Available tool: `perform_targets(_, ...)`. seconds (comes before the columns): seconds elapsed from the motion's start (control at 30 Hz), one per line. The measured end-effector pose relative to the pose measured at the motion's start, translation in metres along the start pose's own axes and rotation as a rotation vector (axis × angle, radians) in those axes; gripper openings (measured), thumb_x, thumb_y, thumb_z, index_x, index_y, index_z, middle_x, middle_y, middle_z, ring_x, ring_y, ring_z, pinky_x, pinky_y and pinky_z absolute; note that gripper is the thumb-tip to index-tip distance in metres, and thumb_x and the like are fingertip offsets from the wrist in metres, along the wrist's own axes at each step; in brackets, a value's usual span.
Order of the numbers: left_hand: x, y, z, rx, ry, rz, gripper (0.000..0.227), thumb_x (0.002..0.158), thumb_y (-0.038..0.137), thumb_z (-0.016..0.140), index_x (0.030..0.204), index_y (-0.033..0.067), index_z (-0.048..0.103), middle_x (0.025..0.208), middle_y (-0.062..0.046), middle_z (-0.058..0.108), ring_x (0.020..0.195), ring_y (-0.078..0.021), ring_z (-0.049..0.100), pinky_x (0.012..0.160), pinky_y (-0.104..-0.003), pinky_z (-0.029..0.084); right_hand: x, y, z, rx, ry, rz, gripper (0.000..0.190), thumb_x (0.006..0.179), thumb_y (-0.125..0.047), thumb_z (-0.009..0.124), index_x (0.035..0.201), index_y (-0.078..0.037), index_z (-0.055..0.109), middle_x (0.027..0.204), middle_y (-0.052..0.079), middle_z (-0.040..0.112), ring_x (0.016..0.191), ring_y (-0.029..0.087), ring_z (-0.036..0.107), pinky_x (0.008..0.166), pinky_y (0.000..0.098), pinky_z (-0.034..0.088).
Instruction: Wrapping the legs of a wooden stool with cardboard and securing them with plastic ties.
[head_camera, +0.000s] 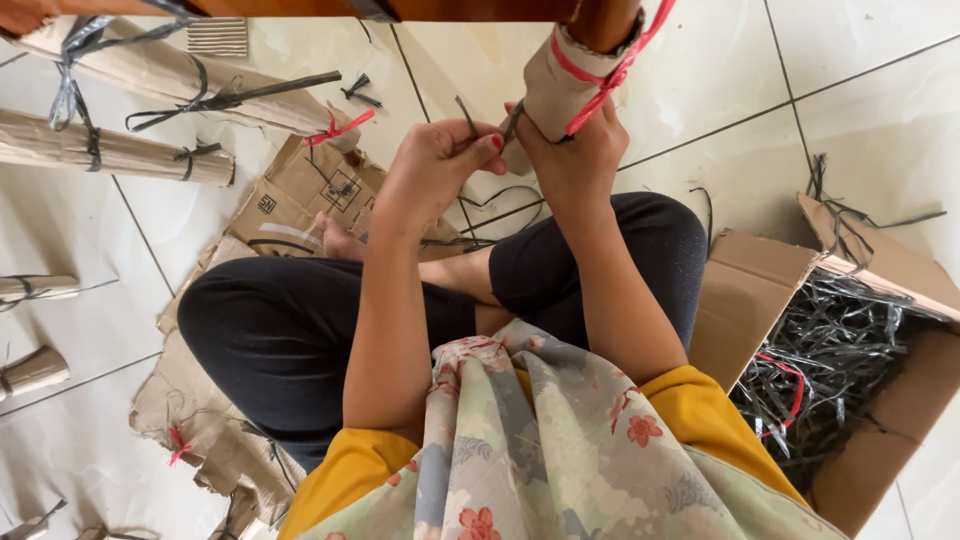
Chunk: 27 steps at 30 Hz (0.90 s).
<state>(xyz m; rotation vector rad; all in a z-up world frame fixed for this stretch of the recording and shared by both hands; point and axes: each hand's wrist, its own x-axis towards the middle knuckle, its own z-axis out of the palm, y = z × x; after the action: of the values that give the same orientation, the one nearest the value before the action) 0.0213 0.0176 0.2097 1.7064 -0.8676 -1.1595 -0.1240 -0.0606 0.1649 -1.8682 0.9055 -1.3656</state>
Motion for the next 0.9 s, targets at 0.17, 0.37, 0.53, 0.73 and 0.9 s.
perform_targets(0.17,-0.002,0.003,0.001,0.139,-0.023,0.054,0.016,0.099,0.013,0.065,0.094,0.0038,0.078,0.067,0.005,0.062,0.049,-0.0017,0.032,0.044,-0.019,0.025,0.002,0.002,-0.006,-0.025,-0.021,-0.004,0.036,0.081,0.001,0.090,0.108,0.005,0.066,0.099,0.013,0.068,0.081,0.025,0.071,0.067,0.0333,0.058)
perform_targets(0.37,-0.016,0.015,0.043,0.590,0.201,0.376,0.015,0.096,0.012,0.063,0.102,0.0054,0.074,0.073,-0.006,0.071,0.063,-0.0205,0.058,0.058,-0.034,0.047,0.006,0.014,-0.019,-0.147,-0.165,-0.021,0.039,0.074,0.002,0.087,0.107,0.004,0.067,0.100,0.018,0.066,0.079,0.031,0.068,0.068,0.0385,0.057)
perform_targets(0.53,-0.021,0.016,0.063,0.823,0.236,0.527,0.008,0.099,0.007,0.058,0.095,0.0003,0.061,0.082,-0.012,0.070,0.085,-0.0297,0.063,0.084,-0.041,0.049,0.007,0.006,-0.028,-0.264,-0.239,0.031,0.051,0.068,0.008,0.078,0.117,0.000,0.065,0.112,0.019,0.066,0.087,0.038,0.069,0.073,0.0439,0.056)
perform_targets(0.73,-0.025,0.026,0.061,0.652,0.204,0.536,0.012,0.098,0.007,0.059,0.089,-0.0006,0.064,0.079,-0.013,0.071,0.080,-0.0308,0.065,0.068,-0.040,0.051,0.025,-0.007,-0.068,-0.033,-0.547,0.040,0.043,0.081,0.006,0.080,0.117,0.006,0.057,0.106,0.015,0.058,0.074,0.023,0.058,0.065,0.0354,0.049)
perform_targets(0.9,-0.023,0.024,0.061,0.700,0.195,0.508,0.008,0.094,0.004,0.058,0.088,0.0030,0.064,0.083,-0.009,0.072,0.086,-0.0309,0.066,0.074,-0.041,0.052,0.033,0.001,-0.073,0.102,-0.511,-0.064,0.034,0.077,0.012,0.082,0.105,0.006,0.064,0.093,0.013,0.061,0.071,0.022,0.057,0.065,0.0322,0.049)
